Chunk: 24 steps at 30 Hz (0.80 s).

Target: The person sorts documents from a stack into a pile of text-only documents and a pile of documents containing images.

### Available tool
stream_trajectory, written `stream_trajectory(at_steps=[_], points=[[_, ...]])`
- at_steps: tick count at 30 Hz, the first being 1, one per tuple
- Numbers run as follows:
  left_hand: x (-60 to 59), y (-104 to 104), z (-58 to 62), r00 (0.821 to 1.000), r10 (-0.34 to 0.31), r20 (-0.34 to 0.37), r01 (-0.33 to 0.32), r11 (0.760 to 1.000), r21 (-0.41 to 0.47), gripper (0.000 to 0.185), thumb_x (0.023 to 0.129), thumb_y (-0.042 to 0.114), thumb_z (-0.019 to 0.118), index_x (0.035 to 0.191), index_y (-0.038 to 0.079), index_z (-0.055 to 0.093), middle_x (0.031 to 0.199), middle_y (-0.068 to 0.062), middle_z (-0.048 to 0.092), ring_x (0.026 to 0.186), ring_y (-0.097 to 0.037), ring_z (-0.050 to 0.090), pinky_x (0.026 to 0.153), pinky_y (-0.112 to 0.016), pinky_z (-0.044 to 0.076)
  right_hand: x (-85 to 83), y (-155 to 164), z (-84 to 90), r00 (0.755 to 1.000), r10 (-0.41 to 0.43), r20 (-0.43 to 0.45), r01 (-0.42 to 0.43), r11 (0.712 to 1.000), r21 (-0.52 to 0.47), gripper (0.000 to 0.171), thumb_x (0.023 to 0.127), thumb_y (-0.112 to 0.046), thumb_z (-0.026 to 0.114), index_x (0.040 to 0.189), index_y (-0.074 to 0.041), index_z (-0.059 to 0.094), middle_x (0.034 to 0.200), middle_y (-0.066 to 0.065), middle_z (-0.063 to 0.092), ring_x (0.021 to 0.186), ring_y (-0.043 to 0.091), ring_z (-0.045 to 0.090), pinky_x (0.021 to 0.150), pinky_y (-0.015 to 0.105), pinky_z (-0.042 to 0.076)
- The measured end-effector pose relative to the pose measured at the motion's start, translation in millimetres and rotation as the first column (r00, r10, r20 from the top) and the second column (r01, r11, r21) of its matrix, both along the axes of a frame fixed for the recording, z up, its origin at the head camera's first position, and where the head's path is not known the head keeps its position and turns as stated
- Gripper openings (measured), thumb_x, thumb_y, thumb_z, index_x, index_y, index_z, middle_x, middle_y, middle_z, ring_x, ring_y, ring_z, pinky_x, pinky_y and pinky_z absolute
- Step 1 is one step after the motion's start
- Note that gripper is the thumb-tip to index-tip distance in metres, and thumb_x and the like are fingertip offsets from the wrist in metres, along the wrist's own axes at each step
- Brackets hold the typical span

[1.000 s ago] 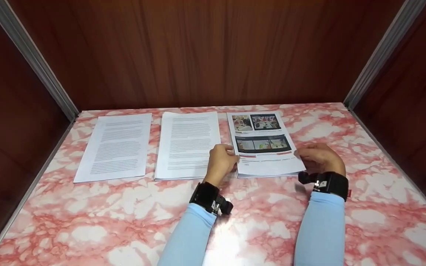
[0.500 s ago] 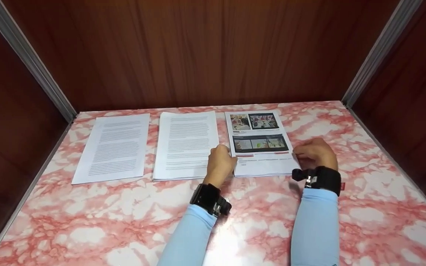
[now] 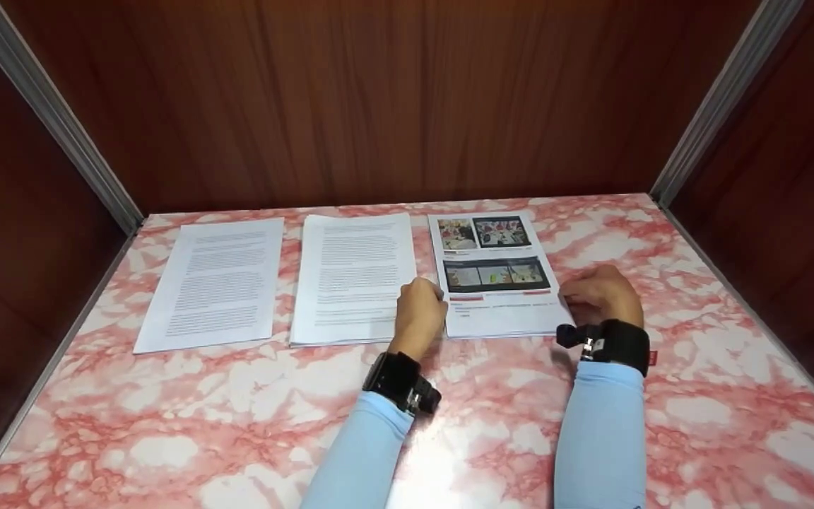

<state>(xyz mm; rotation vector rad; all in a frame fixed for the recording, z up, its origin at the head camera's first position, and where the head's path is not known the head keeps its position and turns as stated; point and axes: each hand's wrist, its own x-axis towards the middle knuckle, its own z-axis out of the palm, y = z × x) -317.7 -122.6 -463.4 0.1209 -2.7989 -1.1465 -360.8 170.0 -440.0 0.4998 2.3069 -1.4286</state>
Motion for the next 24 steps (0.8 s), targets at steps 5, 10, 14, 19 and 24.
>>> stream_trajectory(at_steps=[5, 10, 14, 19, 24], points=[[-0.3, 0, 0.7, 1.000, 0.002, -0.002, -0.002, 1.000, 0.002, 0.015, 0.079, 0.003, 0.068, 0.090, 0.007, 0.077, 0.090, -0.009, 0.072, 0.087, -0.028, 0.069, 0.078, -0.039, 0.054, -2.2, 1, -1.8, 1.000, -0.022, 0.013, 0.022, 1.000, -0.002, 0.039, 0.079, -0.007, 0.072, 0.113, 0.001, 0.056, 0.090, 0.010, 0.064, 0.080, 0.023, 0.062, 0.074, 0.037, 0.054], [0.2, -1, 1.0, 1.000, -0.003, 0.002, 0.003, 1.000, 0.010, 0.009, 0.077, 0.002, 0.067, 0.080, 0.007, 0.075, 0.082, -0.009, 0.070, 0.079, -0.027, 0.067, 0.073, -0.041, 0.053, -1.0, 1, -4.0, 1.000, -0.021, 0.004, 0.021, 1.000, -0.019, 0.039, 0.079, -0.007, 0.073, 0.113, 0.003, 0.058, 0.090, 0.011, 0.064, 0.083, 0.025, 0.062, 0.075, 0.037, 0.053], [1.1, -1, 2.2, 1.000, -0.011, 0.000, 0.011, 1.000, 0.011, 0.009, 0.077, 0.002, 0.066, 0.072, 0.008, 0.071, 0.077, -0.008, 0.069, 0.073, -0.027, 0.065, 0.069, -0.042, 0.052, 2.1, 2, -3.5, 1.000, -0.017, 0.002, 0.017, 1.000, -0.025, 0.044, 0.080, -0.009, 0.073, 0.118, 0.004, 0.056, 0.102, 0.015, 0.061, 0.090, 0.027, 0.060, 0.079, 0.037, 0.051], [1.1, -2, 6.1, 0.999, -0.018, -0.045, 0.020, 0.999, 0.026, 0.014, 0.079, 0.003, 0.065, 0.088, 0.005, 0.077, 0.087, -0.009, 0.072, 0.083, -0.028, 0.068, 0.075, -0.041, 0.054, 5.1, 3, 0.8, 1.000, -0.021, 0.011, 0.022, 0.999, -0.043, 0.055, 0.084, -0.013, 0.071, 0.131, 0.004, 0.048, 0.120, 0.022, 0.055, 0.101, 0.031, 0.058, 0.085, 0.040, 0.051], [-0.9, -5, 11.5, 0.997, -0.011, -0.075, 0.016, 0.998, 0.059, 0.017, 0.083, 0.006, 0.066, 0.096, 0.004, 0.077, 0.086, -0.005, 0.072, 0.083, -0.023, 0.068, 0.075, -0.037, 0.053, 5.4, 1, 8.8, 0.999, -0.053, -0.007, 0.052, 0.994, -0.098, 0.056, 0.090, -0.012, 0.065, 0.139, 0.002, 0.043, 0.124, 0.025, 0.053, 0.106, 0.034, 0.057, 0.088, 0.044, 0.051]])
